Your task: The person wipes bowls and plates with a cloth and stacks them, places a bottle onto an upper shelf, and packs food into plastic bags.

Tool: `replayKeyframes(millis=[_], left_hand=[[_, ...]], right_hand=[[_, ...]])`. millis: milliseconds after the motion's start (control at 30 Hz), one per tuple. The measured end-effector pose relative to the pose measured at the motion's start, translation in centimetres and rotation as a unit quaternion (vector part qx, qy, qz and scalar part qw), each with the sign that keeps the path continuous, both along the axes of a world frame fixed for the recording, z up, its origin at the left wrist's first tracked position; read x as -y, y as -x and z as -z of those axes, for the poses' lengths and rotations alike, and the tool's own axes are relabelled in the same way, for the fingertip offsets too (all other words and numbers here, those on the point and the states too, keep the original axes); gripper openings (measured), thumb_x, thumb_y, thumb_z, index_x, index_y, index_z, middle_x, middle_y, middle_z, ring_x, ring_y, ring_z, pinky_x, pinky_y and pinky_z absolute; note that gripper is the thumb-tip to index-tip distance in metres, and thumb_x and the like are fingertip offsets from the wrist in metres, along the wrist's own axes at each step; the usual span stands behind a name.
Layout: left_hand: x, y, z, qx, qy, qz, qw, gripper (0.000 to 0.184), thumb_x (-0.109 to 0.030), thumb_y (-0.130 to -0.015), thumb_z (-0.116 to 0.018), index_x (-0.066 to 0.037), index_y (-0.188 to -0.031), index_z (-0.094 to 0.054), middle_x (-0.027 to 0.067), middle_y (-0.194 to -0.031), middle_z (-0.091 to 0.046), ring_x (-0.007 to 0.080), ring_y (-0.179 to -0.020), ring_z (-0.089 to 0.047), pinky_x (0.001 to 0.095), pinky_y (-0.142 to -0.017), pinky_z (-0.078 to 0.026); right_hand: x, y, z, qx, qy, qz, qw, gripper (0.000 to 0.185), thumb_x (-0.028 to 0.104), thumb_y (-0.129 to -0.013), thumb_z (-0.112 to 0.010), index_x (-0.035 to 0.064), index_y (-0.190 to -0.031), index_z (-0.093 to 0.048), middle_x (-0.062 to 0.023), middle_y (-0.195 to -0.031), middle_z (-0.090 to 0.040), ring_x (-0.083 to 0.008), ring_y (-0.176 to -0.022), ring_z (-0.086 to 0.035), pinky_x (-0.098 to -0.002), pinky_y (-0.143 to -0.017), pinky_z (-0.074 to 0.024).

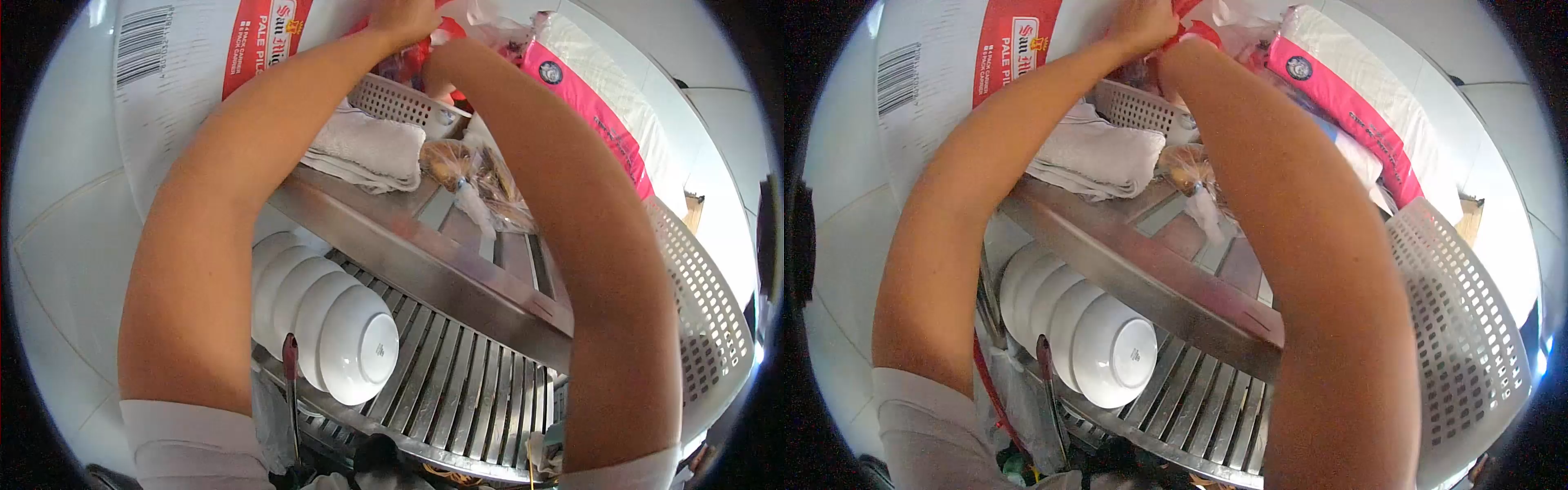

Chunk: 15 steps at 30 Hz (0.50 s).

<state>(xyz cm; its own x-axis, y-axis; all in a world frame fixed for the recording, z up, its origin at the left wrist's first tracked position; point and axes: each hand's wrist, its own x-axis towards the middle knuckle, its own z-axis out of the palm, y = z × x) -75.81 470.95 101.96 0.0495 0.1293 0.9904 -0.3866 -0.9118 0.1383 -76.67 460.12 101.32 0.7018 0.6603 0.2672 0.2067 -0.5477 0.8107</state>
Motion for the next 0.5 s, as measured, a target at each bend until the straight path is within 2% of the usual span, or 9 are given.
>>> replayKeyframes(millis=[100,133,233,300,367,433,500], left_hand=[[-0.6,-0.5,0.9,0.018,0.000,0.030,0.999,0.040,-0.018,-0.081,-0.074,-0.001,-0.114,-0.059,0.0266,-0.108,-0.067,0.0464,-0.104,-0.064,0.0539,-0.088,-0.050],[-0.5,-0.8,1.0,0.017,0.019,0.003,1.000,0.038,-0.015,-0.080,-0.074,-0.001,-0.112,-0.059,0.0266,-0.104,-0.068,0.0473,-0.101,-0.065,0.0538,-0.086,-0.051],[-0.8,-1.2,1.3,0.041,-0.014,0.025,0.999,0.040,-0.018,-0.079,-0.076,0.001,-0.110,-0.059,0.0278,-0.100,-0.069,0.0473,-0.099,-0.065,0.0528,-0.085,-0.052],[-0.3,-1.2,1.6,0.001,-0.021,0.019,1.000,0.044,-0.022,-0.077,-0.077,0.002,-0.110,-0.059,0.0286,-0.101,-0.069,0.0467,-0.099,-0.066,0.0522,-0.086,-0.052],[-0.3,-1.4,1.2,-0.017,-0.036,0.012,0.999,0.049,-0.026,-0.075,-0.078,0.003,-0.110,-0.059,0.0296,-0.102,-0.068,0.0460,-0.100,-0.066,0.0518,-0.086,-0.052],[-0.4,-2.5,1.0,-0.019,-0.052,0.014,0.998,0.056,-0.031,-0.073,-0.078,0.004,-0.112,-0.059,0.0307,-0.104,-0.068,0.0454,-0.101,-0.066,0.0517,-0.087,-0.052],[0.2,-2.2,1.1,-0.039,-0.047,0.034,0.998,0.066,-0.036,-0.073,-0.079,0.005,-0.120,-0.058,0.0320,-0.110,-0.067,0.0454,-0.104,-0.066,0.0518,-0.092,-0.051]], right_hand=[[0.0,-3.8,0.1,-0.001,0.027,0.011,1.000,0.056,0.029,-0.069,-0.082,0.0175,-0.123,-0.072,-0.0145,-0.125,-0.069,-0.0302,-0.107,-0.069,-0.0459,-0.092,-0.0542],[0.2,-5.2,0.2,-0.020,0.009,0.023,1.000,0.054,0.028,-0.071,-0.080,0.0165,-0.124,-0.071,-0.0151,-0.125,-0.069,-0.0298,-0.106,-0.069,-0.0462,-0.091,-0.0548],[1.0,-8.3,0.3,-0.113,-0.085,0.060,0.988,0.048,0.025,-0.080,-0.070,0.0107,-0.126,-0.069,-0.0164,-0.124,-0.069,-0.0282,-0.107,-0.069,-0.0469,-0.090,-0.0564],[0.9,-9.4,0.3,-0.188,-0.158,0.082,0.966,0.044,0.023,-0.087,-0.063,0.0059,-0.127,-0.067,-0.0171,-0.124,-0.069,-0.0270,-0.108,-0.069,-0.0475,-0.089,-0.0572],[0.4,-9.9,-0.6,-0.254,-0.187,0.101,0.944,0.042,0.023,-0.091,-0.059,0.0042,-0.128,-0.066,-0.0165,-0.125,-0.069,-0.0258,-0.110,-0.068,-0.0474,-0.092,-0.0562],[-0.4,-9.1,-1.5,-0.312,-0.167,0.131,0.926,0.041,0.023,-0.092,-0.059,0.0056,-0.128,-0.066,-0.0147,-0.128,-0.067,-0.0247,-0.115,-0.066,-0.0466,-0.097,-0.0533],[-1.3,-7.7,-2.4,-0.367,-0.144,0.163,0.904,0.040,0.024,-0.093,-0.058,0.0070,-0.128,-0.067,-0.0129,-0.132,-0.066,-0.0236,-0.119,-0.064,-0.0458,-0.102,-0.0504]])
